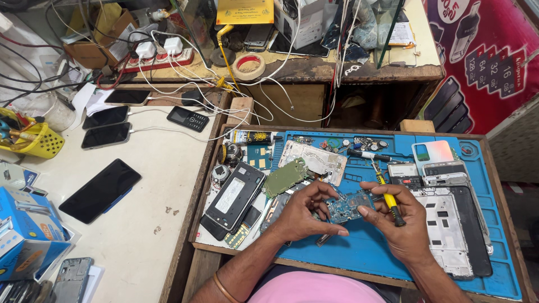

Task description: The person holds a disassembled phone motherboard on a blue repair mat and uses a screwdriver to work on its components, repositioning and turning the board while manipulating small parts among other phone housings and tools on the bench.

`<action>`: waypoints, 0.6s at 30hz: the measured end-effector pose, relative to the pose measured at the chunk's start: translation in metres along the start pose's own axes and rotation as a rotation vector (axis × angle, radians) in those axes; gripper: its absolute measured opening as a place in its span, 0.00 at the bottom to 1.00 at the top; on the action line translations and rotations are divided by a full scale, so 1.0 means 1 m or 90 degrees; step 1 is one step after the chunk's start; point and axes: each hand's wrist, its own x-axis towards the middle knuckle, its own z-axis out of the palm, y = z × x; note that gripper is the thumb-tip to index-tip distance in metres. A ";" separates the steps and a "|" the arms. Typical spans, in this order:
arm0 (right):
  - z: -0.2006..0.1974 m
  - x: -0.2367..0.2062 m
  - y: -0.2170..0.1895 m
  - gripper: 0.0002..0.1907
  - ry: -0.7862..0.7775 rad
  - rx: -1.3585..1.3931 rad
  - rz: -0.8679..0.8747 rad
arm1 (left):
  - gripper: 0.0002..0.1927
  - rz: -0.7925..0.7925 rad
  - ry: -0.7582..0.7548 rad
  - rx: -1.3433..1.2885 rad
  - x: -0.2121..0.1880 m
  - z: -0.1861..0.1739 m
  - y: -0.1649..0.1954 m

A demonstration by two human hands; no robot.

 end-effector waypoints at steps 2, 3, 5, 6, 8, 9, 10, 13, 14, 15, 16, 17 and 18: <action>0.000 0.001 0.000 0.20 -0.008 0.019 0.013 | 0.37 0.004 -0.005 0.024 0.000 0.000 -0.001; -0.001 0.000 0.000 0.20 -0.012 0.028 0.020 | 0.36 0.000 -0.010 0.032 0.000 -0.001 -0.001; -0.002 0.000 0.002 0.21 -0.029 0.079 0.034 | 0.36 -0.011 -0.021 0.041 -0.001 -0.002 -0.002; -0.003 0.001 0.002 0.21 -0.038 0.104 0.040 | 0.35 -0.019 -0.027 0.041 -0.002 -0.002 -0.002; -0.005 0.002 0.004 0.20 -0.047 0.136 0.051 | 0.34 -0.028 -0.038 0.031 -0.003 -0.003 -0.002; -0.006 0.003 0.006 0.19 -0.052 0.152 0.057 | 0.33 -0.029 -0.042 0.020 -0.004 -0.003 -0.001; -0.007 0.002 0.007 0.20 -0.057 0.152 0.061 | 0.32 -0.030 -0.046 0.009 -0.004 -0.004 -0.001; -0.009 0.002 0.010 0.21 -0.080 0.154 0.068 | 0.31 -0.012 -0.060 -0.043 -0.004 -0.004 0.003; -0.010 0.001 0.010 0.22 -0.092 0.157 0.068 | 0.31 -0.019 -0.058 -0.055 -0.003 -0.003 0.004; -0.010 0.001 0.011 0.23 -0.104 0.159 0.068 | 0.30 -0.024 -0.056 -0.067 -0.003 -0.003 0.005; -0.010 0.000 0.011 0.24 -0.111 0.148 0.068 | 0.30 -0.030 -0.054 -0.080 -0.002 -0.003 0.006; -0.010 -0.001 0.011 0.24 -0.119 0.137 0.068 | 0.30 -0.028 -0.054 -0.076 -0.002 -0.003 0.006; -0.010 -0.001 0.011 0.25 -0.127 0.125 0.069 | 0.30 -0.027 -0.053 -0.073 -0.002 -0.003 0.007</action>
